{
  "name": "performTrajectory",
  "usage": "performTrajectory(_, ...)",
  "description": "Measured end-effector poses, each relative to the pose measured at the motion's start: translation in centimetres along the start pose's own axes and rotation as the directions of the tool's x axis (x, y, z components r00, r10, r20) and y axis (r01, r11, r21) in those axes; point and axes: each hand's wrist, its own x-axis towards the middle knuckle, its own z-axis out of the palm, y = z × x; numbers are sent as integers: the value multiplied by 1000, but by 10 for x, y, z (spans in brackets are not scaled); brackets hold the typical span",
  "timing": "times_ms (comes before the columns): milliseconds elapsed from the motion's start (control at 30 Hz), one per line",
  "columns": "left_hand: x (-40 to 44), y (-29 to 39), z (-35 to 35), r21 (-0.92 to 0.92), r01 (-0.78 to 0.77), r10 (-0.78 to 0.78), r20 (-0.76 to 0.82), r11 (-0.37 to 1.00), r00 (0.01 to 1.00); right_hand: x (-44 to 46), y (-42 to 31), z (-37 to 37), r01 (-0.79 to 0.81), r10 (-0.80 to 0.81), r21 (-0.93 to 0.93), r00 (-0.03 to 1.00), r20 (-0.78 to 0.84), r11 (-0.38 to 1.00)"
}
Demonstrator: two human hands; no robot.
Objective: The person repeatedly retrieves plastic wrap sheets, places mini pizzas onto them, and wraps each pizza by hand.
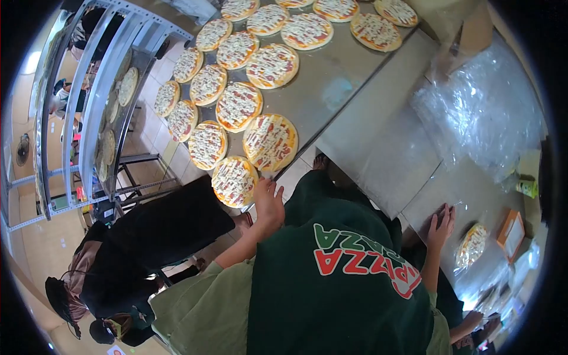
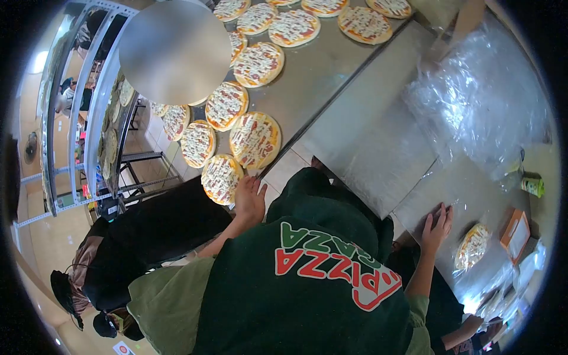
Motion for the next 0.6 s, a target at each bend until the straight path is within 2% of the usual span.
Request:
performTrajectory(33,3,5,-5,-189,95,-111,-75,977,991,0,2,1,-3,3,5,1000,2,1000)
performTrajectory(133,14,29,7,-437,217,-252,-24,873,967,4,6,1,-18,17,49,1000,24,999)
performTrajectory(167,12,39,16,-395,247,-279,-25,885,960,5,5,-1,-34,32,43,999,38,999)
performTrajectory(267,18,45,26,-454,244,-267,13,857,964,8,2,-5,-76,71,68,995,67,995)
performTrajectory(300,18,47,31,-425,257,-295,-24,868,955,9,1,-6,-91,85,85,994,74,992)
performTrajectory(400,39,42,38,-605,245,-154,199,758,968,9,4,-6,-86,79,107,994,70,991)
performTrajectory(533,63,53,66,-681,235,62,382,694,922,9,0,-14,-78,73,77,995,68,994)
performTrajectory(600,68,58,74,-662,245,71,412,708,908,8,0,-16,-92,87,87,994,68,992)
